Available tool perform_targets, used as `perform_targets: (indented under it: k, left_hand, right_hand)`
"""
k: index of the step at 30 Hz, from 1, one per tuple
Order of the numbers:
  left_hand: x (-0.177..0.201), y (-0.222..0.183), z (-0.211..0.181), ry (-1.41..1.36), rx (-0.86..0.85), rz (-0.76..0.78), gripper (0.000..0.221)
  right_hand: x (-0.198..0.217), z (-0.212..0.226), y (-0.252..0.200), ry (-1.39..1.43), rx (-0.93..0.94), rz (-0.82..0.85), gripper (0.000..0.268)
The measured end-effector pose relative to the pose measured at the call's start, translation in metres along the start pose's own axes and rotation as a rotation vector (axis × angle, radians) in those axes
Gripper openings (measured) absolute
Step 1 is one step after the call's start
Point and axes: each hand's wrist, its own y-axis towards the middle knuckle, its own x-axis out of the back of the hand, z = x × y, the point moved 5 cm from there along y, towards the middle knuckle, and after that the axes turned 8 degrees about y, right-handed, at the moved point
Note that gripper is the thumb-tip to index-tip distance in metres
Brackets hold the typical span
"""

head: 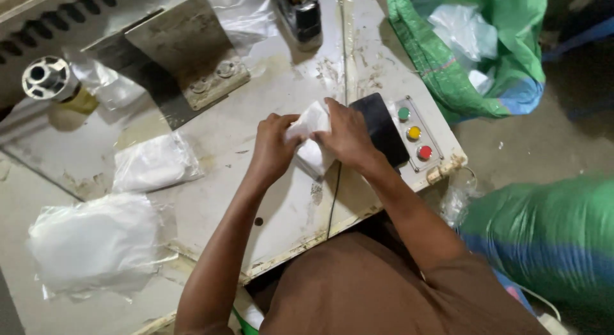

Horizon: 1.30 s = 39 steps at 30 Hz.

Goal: Packaging small plastic bags into a larger green sack

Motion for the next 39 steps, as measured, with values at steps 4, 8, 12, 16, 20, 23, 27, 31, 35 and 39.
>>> perform_targets:
  k: [4, 8, 12, 16, 20, 23, 27, 31, 35, 39]
  left_hand:
    - [0.043, -0.011, -0.058, -0.504, 0.068, -0.005, 0.036]
    - [0.077, -0.029, -0.078, -0.583, 0.079, -0.126, 0.061]
    - [0.087, -0.051, -0.063, -0.525, 0.154, -0.145, 0.040]
    - [0.063, -0.085, -0.036, -0.399, 0.240, -0.218, 0.042]
    - [0.061, -0.100, -0.028, -0.376, 0.443, -0.333, 0.040]
    - [0.052, -0.108, -0.030, -0.361, 0.461, -0.314, 0.037]
    - [0.054, -0.107, -0.028, -0.329, 0.320, -0.346, 0.034]
    - [0.057, -0.102, -0.027, -0.358, 0.284, -0.335, 0.035]
    - [0.059, -0.102, -0.027, -0.364, 0.248, -0.355, 0.030]
    - [0.059, -0.104, -0.026, -0.431, 0.252, -0.346, 0.028]
  right_hand:
    - [0.050, 0.019, -0.020, 0.365, -0.181, 0.057, 0.062]
    - [0.135, 0.002, -0.019, 0.788, -0.269, -0.228, 0.044]
    - [0.258, -0.249, -0.002, 0.365, 0.108, -1.109, 0.054]
    - [0.228, -0.287, 0.006, 0.313, -0.380, -0.841, 0.058]
    - [0.122, -0.061, 0.071, 0.620, -0.043, -0.533, 0.044]
    - [0.019, -0.007, 0.091, 1.306, -0.308, -0.170, 0.063]
    - [-0.079, 0.001, 0.189, 1.857, -0.606, 0.066, 0.051]
    - [-0.110, 0.020, 0.286, 1.742, -0.763, -0.182, 0.093]
    - [-0.172, -0.052, 0.352, 1.441, -0.874, -0.273, 0.073]
    - [-0.193, -0.059, 0.384, 1.581, -0.808, -0.153, 0.022]
